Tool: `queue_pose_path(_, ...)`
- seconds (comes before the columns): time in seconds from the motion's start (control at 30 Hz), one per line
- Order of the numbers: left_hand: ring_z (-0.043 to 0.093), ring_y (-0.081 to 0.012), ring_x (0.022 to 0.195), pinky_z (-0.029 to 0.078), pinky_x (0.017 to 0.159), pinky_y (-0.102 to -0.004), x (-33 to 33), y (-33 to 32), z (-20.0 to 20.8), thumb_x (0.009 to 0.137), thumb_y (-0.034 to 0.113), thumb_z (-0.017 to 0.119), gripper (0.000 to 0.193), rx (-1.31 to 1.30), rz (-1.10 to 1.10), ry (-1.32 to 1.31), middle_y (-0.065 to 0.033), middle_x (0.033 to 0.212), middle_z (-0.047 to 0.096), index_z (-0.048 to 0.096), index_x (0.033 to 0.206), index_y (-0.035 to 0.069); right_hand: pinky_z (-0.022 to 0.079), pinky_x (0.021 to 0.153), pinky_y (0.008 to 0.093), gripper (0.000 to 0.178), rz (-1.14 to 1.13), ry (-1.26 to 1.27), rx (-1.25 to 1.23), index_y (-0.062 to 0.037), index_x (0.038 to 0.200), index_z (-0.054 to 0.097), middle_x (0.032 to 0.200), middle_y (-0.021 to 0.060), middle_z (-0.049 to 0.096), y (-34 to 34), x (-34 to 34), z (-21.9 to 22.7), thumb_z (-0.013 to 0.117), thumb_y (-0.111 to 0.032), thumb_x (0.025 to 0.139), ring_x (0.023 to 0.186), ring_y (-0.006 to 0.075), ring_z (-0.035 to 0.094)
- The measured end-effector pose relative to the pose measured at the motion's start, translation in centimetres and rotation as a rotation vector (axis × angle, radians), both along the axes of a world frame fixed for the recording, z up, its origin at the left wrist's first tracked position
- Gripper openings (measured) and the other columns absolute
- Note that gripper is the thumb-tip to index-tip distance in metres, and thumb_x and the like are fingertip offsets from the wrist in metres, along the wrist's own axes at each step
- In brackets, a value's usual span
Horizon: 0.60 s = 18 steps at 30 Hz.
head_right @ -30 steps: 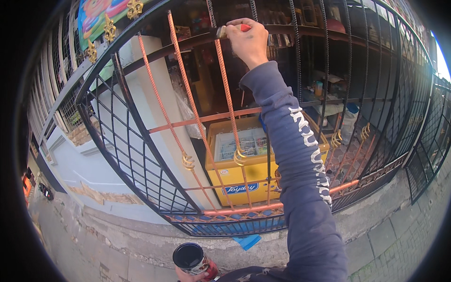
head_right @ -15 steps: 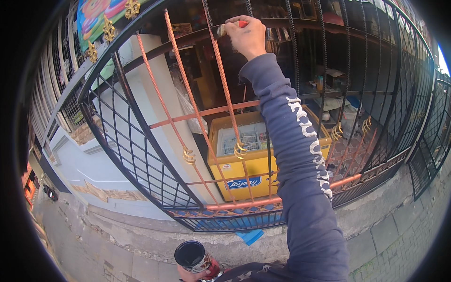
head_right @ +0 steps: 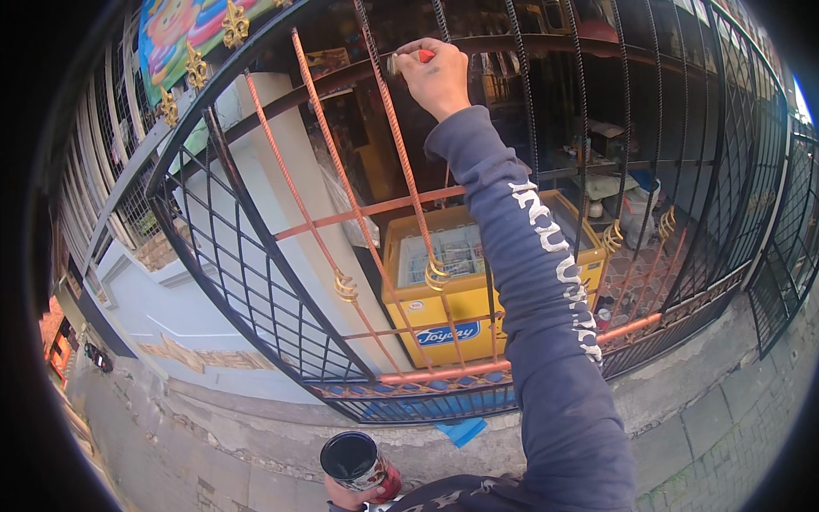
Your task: The person paints a metal gate with black paint using a brush. They repeatedly dip the brush into a paint can and apply paint to vertical bars and horizontal rails of the gate.
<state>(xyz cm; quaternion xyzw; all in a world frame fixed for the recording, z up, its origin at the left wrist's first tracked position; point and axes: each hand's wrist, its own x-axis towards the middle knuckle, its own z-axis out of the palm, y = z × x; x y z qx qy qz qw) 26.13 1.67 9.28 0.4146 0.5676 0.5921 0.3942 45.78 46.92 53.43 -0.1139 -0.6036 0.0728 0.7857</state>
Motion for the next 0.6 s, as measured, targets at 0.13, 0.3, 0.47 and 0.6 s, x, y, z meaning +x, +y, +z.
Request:
queue_pose_path(0.13, 0.071, -0.023, 0.099, 0.059, 0.089, -0.0378, 0.1, -0.1, 0.2, 0.06, 0.017, 0.1, 0.077, 0.005, 0.027, 0.059, -0.0123, 0.11, 0.073, 0.061, 0.124, -0.003, 0.058, 0.077, 0.0329, 0.019, -0.043, -0.289, -0.044, -0.0027, 0.093, 0.079, 0.078, 0.0142, 0.075, -0.2, -0.3, 0.4, 0.075, -0.017, 0.081, 0.076, 0.0215, 0.074)
queue_pose_path(0.3, 0.071, -0.0236, 0.1, 0.059, 0.09, -0.0386, 0.3, -0.4, 0.6, 0.059, 0.016, 0.1, 0.078, 0.008, 0.034, 0.03, -0.0131, 0.112, 0.073, 0.062, 0.125, -0.002, 0.058, 0.073, 0.0312, 0.014, 0.054, 0.007, -0.015, -0.0011, 0.086, 0.079, 0.078, 0.0127, 0.076, 0.0, 0.1, 0.5, 0.072, -0.013, 0.081, 0.071, 0.0165, 0.072)
queue_pose_path(0.47, 0.072, -0.0243, 0.101, 0.059, 0.09, -0.0393, 0.6, -0.3, 0.6, 0.06, 0.017, 0.1, 0.08, 0.021, 0.059, 0.008, -0.0138, 0.112, 0.073, 0.061, 0.127, -0.002, 0.057, 0.075, 0.0321, 0.016, 0.058, -0.039, -0.024, -0.0017, 0.089, 0.078, 0.076, 0.0131, 0.075, 0.3, 0.3, -0.9, 0.074, -0.015, 0.082, 0.071, 0.0172, 0.072)
queue_pose_path(0.6, 0.072, -0.0246, 0.1, 0.06, 0.09, -0.0394, 0.6, -0.2, 0.8, 0.06, 0.017, 0.1, 0.08, 0.006, 0.034, 0.063, -0.0138, 0.111, 0.073, 0.06, 0.127, -0.002, 0.057, 0.074, 0.0297, 0.014, -0.002, -0.216, -0.103, -0.0014, 0.089, 0.078, 0.077, 0.0127, 0.075, 0.9, -0.1, -2.7, 0.073, -0.012, 0.082, 0.072, 0.0181, 0.072)
